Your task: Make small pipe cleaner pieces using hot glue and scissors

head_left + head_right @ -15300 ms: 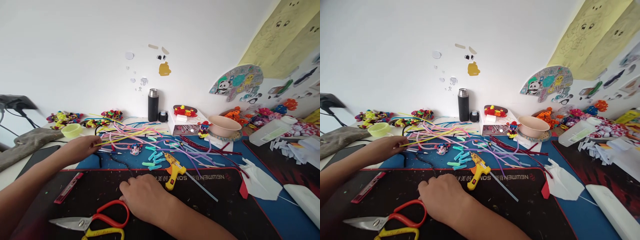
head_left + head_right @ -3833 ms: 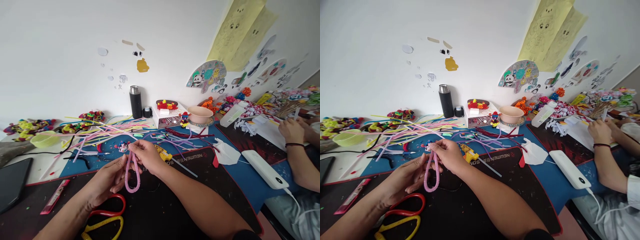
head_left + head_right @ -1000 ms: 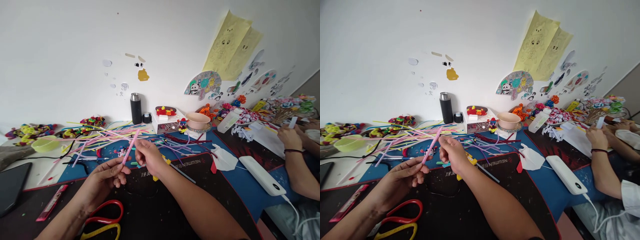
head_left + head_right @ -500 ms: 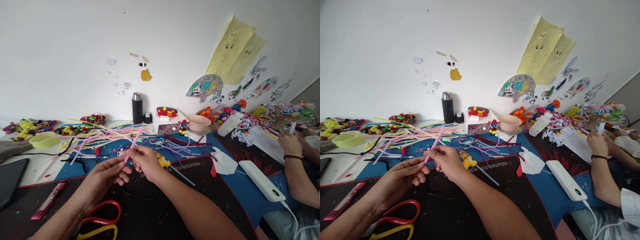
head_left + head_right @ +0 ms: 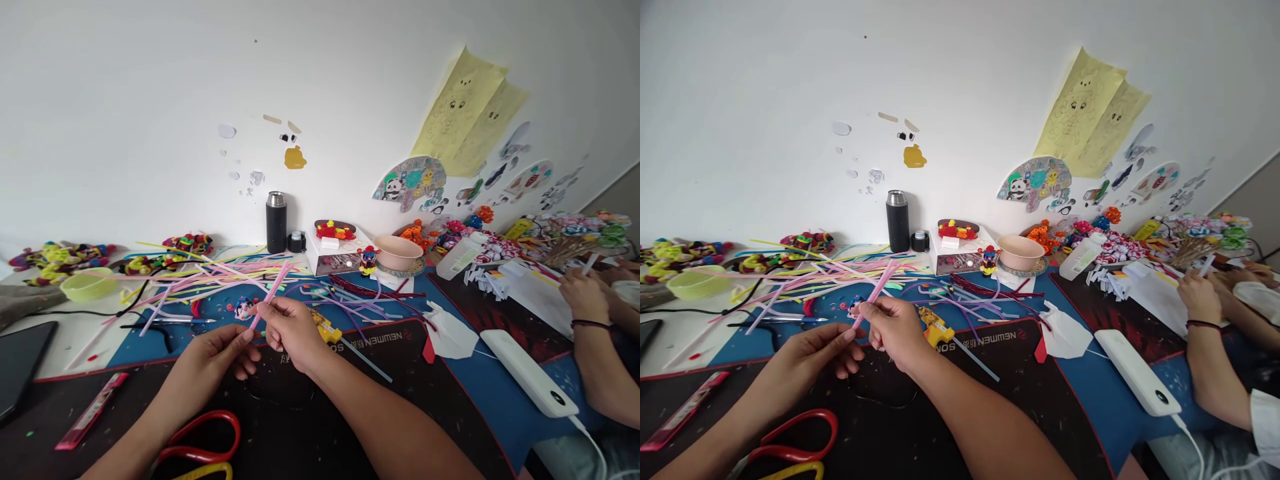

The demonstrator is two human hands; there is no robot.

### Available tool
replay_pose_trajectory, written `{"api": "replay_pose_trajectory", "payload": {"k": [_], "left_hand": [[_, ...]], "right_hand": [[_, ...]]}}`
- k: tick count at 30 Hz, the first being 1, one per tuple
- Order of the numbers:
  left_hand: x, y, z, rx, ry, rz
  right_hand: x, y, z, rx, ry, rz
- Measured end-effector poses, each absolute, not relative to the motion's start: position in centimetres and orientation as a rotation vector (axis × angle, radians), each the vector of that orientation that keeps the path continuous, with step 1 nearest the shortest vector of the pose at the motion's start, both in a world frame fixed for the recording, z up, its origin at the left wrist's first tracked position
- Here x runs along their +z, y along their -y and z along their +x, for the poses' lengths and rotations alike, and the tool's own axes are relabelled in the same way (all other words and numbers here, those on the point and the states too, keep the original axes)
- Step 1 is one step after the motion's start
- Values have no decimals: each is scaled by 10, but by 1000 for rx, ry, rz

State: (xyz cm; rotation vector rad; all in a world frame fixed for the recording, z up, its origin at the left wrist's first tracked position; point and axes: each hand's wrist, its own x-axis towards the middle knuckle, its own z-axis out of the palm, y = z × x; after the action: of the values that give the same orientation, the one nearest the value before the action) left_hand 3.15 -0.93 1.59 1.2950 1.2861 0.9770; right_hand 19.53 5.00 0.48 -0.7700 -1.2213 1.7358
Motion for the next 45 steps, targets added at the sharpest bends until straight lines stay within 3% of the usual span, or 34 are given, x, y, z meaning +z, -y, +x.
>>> {"api": "replay_pose_trajectory", "payload": {"k": [16,22,27,32,37,45], "left_hand": [[16,20,36,783,-1397,1561],[11,20,31,664,-1170,1460],[18,17,24,871,-1226,1408],[25,14,24,1254,-1325,990],[21,11,25,1217,-1075,783],[26,9,26,1240,-1000,801]], "right_hand": [[8,-58,201,1727,1054,-749],[13,-59,204,1742,1058,-695],[17,-60,206,1753,1077,-670],[15,-51,202,1895,1189,-668],[16,-38,199,2132,1390,-664],[21,-36,202,2164,1446,-631]]}}
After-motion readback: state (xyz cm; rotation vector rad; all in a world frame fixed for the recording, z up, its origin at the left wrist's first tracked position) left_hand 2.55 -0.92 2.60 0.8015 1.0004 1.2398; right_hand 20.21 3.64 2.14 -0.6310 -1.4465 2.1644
